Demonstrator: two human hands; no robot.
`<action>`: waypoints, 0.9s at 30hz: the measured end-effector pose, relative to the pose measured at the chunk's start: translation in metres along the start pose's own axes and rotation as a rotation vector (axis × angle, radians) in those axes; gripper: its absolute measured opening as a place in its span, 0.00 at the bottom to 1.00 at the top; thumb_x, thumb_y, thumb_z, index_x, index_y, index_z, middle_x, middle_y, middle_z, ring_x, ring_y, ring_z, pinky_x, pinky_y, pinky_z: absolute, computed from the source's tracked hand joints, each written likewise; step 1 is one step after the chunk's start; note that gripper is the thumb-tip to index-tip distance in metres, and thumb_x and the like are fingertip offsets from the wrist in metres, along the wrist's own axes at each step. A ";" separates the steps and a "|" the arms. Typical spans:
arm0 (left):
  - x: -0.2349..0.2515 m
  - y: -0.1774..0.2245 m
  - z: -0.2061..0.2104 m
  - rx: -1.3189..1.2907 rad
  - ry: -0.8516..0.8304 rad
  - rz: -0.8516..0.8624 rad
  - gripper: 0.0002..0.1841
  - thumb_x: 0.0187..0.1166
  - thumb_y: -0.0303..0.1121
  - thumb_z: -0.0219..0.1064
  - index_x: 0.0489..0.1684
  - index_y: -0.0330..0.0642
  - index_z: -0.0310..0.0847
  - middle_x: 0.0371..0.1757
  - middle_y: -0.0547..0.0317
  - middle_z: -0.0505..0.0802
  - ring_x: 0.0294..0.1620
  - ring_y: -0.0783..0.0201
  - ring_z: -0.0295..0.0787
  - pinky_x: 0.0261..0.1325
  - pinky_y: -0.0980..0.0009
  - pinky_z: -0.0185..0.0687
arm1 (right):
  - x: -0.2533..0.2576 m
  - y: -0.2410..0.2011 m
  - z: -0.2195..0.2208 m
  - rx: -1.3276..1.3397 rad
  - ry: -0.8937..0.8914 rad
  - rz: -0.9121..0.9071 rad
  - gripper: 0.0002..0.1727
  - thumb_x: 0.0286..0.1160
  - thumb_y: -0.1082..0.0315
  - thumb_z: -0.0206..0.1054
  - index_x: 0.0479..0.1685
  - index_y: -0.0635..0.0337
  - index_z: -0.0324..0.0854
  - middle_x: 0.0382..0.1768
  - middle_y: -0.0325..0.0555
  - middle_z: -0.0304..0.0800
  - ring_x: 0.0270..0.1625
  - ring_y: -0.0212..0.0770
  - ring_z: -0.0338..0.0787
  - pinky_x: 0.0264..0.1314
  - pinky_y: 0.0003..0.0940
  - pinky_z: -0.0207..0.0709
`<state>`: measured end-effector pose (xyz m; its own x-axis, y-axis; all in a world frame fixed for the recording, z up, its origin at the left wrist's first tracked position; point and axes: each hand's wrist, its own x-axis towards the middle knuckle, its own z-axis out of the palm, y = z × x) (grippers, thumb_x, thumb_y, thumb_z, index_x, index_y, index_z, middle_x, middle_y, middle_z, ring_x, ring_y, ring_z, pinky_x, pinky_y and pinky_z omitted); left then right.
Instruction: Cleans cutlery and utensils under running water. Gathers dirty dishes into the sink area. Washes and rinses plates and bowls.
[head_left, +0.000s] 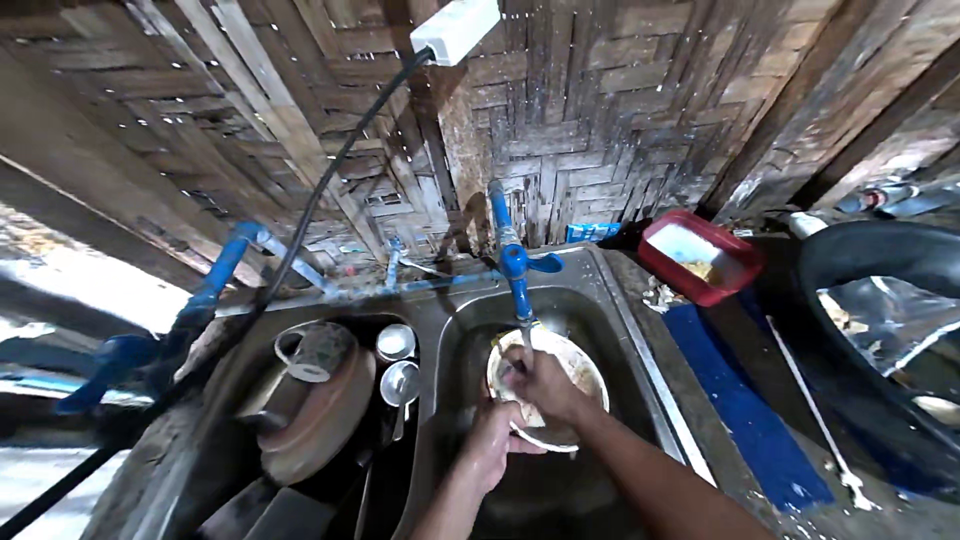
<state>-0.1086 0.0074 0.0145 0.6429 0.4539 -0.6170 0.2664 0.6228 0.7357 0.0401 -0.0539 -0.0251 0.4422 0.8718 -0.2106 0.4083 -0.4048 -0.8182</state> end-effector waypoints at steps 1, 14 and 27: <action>0.004 0.001 -0.004 -0.029 0.023 0.027 0.37 0.63 0.14 0.58 0.81 0.40 0.57 0.57 0.35 0.89 0.42 0.37 0.94 0.31 0.40 0.92 | -0.001 -0.007 0.004 0.078 -0.066 -0.093 0.18 0.77 0.58 0.70 0.64 0.51 0.85 0.53 0.45 0.93 0.54 0.41 0.92 0.64 0.47 0.85; 0.021 0.038 0.002 0.256 -0.224 -0.083 0.26 0.67 0.17 0.62 0.69 0.39 0.71 0.48 0.44 0.92 0.40 0.48 0.94 0.34 0.51 0.93 | -0.001 -0.019 -0.032 0.283 0.007 -0.234 0.16 0.77 0.62 0.72 0.61 0.55 0.86 0.50 0.41 0.93 0.49 0.34 0.91 0.58 0.36 0.86; 0.009 0.038 0.030 0.560 -0.081 0.039 0.44 0.72 0.20 0.65 0.92 0.49 0.47 0.57 0.41 0.89 0.41 0.50 0.94 0.32 0.53 0.93 | -0.017 -0.035 -0.038 0.067 0.276 -0.165 0.14 0.82 0.61 0.63 0.59 0.54 0.88 0.51 0.45 0.93 0.50 0.38 0.92 0.61 0.40 0.86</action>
<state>-0.0710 0.0159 0.0450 0.7071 0.4054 -0.5793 0.5676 0.1632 0.8070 0.0487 -0.0655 0.0279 0.5779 0.8128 0.0728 0.4431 -0.2376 -0.8644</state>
